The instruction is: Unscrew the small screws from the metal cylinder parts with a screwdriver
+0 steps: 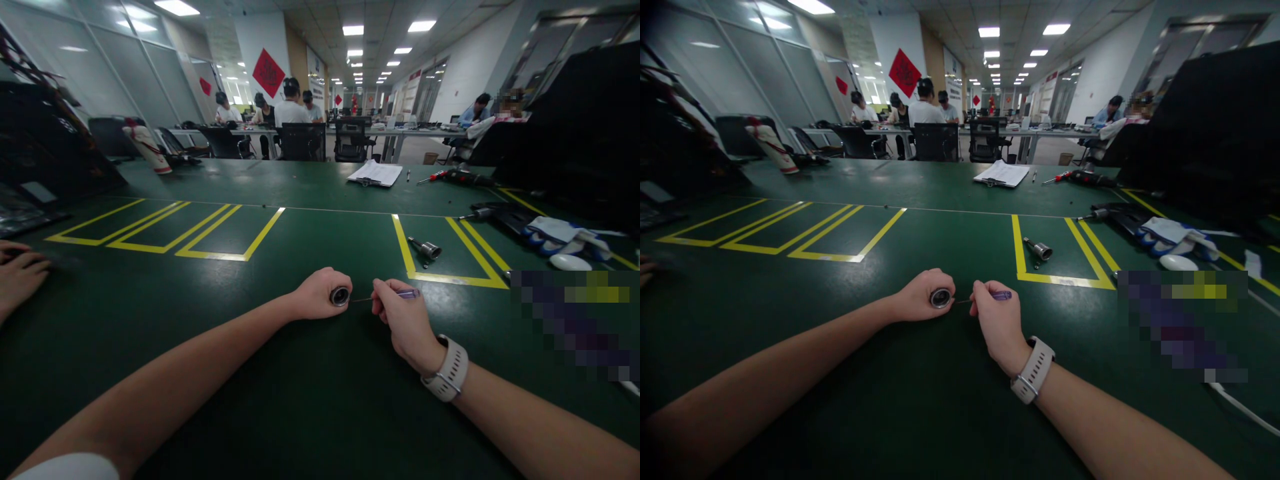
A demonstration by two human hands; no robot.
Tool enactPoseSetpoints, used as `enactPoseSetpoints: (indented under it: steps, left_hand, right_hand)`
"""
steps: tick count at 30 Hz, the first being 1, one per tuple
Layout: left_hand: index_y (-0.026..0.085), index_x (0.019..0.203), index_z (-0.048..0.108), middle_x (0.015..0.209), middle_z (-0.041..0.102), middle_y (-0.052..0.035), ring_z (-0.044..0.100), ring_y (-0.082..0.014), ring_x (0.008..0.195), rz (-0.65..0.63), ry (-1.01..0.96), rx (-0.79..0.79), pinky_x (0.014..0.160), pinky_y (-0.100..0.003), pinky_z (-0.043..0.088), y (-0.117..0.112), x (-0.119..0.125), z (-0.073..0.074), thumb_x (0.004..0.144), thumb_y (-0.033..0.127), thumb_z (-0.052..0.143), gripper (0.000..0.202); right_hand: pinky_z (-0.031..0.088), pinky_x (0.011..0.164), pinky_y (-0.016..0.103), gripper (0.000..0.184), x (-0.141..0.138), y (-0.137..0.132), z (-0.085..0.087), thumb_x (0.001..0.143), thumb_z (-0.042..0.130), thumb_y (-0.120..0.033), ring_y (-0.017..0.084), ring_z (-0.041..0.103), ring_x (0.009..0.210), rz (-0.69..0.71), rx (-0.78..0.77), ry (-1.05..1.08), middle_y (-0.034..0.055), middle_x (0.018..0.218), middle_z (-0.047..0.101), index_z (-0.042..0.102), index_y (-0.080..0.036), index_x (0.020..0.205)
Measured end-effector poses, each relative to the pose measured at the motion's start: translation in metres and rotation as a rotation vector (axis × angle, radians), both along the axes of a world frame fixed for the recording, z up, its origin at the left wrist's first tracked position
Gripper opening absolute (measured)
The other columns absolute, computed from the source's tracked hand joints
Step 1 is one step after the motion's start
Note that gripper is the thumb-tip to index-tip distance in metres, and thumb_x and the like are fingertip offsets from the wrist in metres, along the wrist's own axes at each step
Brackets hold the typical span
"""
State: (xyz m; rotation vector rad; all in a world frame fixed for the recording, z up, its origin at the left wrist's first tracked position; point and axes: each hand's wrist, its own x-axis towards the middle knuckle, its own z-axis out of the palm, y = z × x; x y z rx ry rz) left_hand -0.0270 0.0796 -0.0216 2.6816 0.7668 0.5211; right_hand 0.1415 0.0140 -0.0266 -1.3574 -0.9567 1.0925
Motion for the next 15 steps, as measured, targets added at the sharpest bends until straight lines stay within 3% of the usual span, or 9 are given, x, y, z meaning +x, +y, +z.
enactPoseSetpoints:
  steps: [4, 7, 11, 15]
  left_hand:
    - [0.016, 0.075, 0.055, 0.071, 0.059, 0.0014, 0.055, -0.0118, 0.068, 0.012, -0.026, -0.006, 0.071, -0.027, 0.042, 0.001, 0.0, -0.001, 0.073, 0.019, 0.058, 0.005]
    - [0.016, 0.074, 0.053, 0.071, 0.058, 0.0013, 0.054, -0.0116, 0.066, 0.09, -0.123, -0.008, 0.068, -0.026, 0.042, 0.001, 0.0, -0.002, 0.075, 0.02, 0.057, 0.006]
    - [0.016, 0.072, 0.052, 0.069, 0.057, 0.002, 0.052, -0.0112, 0.063, 0.201, -0.228, 0.008, 0.064, -0.025, 0.04, 0.003, 0.001, -0.004, 0.076, 0.021, 0.058, 0.008]
    - [0.016, 0.068, 0.051, 0.064, 0.054, 0.0032, 0.049, -0.0111, 0.06, 0.234, -0.232, 0.062, 0.064, -0.025, 0.038, 0.004, 0.002, -0.005, 0.076, 0.021, 0.057, 0.011]
  right_hand:
    - [0.028, 0.042, 0.023, 0.028, 0.001, -0.001, 0.004, 0.077, 0.061, -0.033, 0.01, 0.041, 0.044, -0.038, 0.112, 0.154, -0.005, 0.046, 0.047, 0.053, -0.019, 0.054]
    - [0.031, 0.045, 0.024, 0.028, 0.004, -0.004, 0.004, 0.081, 0.058, -0.033, 0.01, 0.042, 0.048, 0.021, 0.272, 0.163, -0.0042, 0.052, 0.049, 0.054, -0.019, 0.057]
    - [0.038, 0.054, 0.026, 0.023, 0.006, -0.011, 0.006, 0.086, 0.053, -0.032, 0.012, 0.048, 0.058, 0.152, 0.437, -0.051, -0.002, 0.062, 0.053, 0.057, -0.02, 0.066]
    - [0.04, 0.058, 0.027, 0.017, 0.004, -0.018, 0.011, 0.087, 0.052, -0.027, 0.013, 0.051, 0.063, 0.329, 0.491, -0.34, -0.0007, 0.068, 0.054, 0.057, -0.019, 0.073]
